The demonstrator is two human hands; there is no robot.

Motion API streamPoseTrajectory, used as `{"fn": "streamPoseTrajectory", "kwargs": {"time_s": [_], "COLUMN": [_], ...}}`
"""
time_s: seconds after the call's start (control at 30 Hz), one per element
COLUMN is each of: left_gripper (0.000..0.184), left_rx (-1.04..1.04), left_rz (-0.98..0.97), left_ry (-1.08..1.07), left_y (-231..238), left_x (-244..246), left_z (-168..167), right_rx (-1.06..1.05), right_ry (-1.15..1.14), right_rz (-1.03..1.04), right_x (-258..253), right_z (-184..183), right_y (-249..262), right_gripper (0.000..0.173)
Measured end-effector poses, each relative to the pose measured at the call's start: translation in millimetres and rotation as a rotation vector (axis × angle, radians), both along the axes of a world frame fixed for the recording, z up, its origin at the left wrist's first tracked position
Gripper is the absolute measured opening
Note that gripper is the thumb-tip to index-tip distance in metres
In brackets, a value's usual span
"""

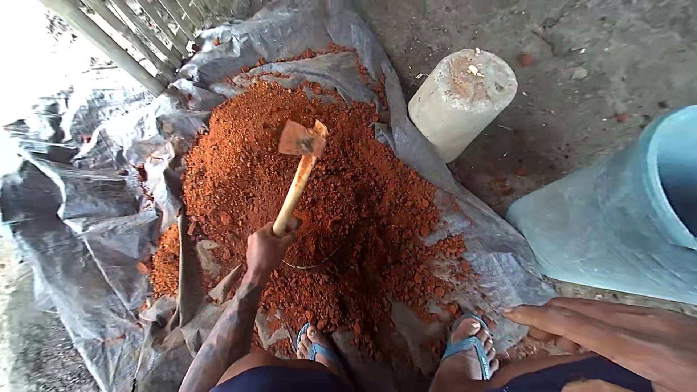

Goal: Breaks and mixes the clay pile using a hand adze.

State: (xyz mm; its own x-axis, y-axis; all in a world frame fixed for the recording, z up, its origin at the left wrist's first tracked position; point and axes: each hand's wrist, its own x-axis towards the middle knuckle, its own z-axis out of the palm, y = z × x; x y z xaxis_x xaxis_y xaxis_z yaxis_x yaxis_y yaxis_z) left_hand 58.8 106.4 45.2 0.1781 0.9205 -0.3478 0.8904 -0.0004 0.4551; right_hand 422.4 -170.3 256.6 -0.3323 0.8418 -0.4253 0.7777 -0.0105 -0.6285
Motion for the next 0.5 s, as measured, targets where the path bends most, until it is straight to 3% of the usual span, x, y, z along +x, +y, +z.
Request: {"fn": "streamPoseTrajectory", "kwargs": {"time_s": [0.13,0.27,0.37,0.43,0.5], "left_gripper": [0.046,0.062,0.058,0.052,0.048], "left_rx": [-0.002,0.300,0.489,0.514,0.429], "left_rz": [-0.023,-0.025,-0.033,-0.040,0.014], "left_ry": [-0.038,-0.467,-0.803,-1.002,-1.094], "left_y": [0,-5,-11,-30,-65], "left_x": [-14,-37,-47,-49,-53], "left_z": [16,86,128,119,70], "right_rx": [-0.015,-0.054,-0.070,-0.057,-0.041], "right_ry": [0.038,0.070,0.085,0.089,0.091], "right_rz": [0.011,0.056,0.070,0.060,0.040], "right_x": [13,24,30,35,39], "right_z": [0,-10,-17,-21,-25], "right_y": [1,9,17,22,24], "right_gripper": [0.057,0.059,0.059,0.059,0.060]}}
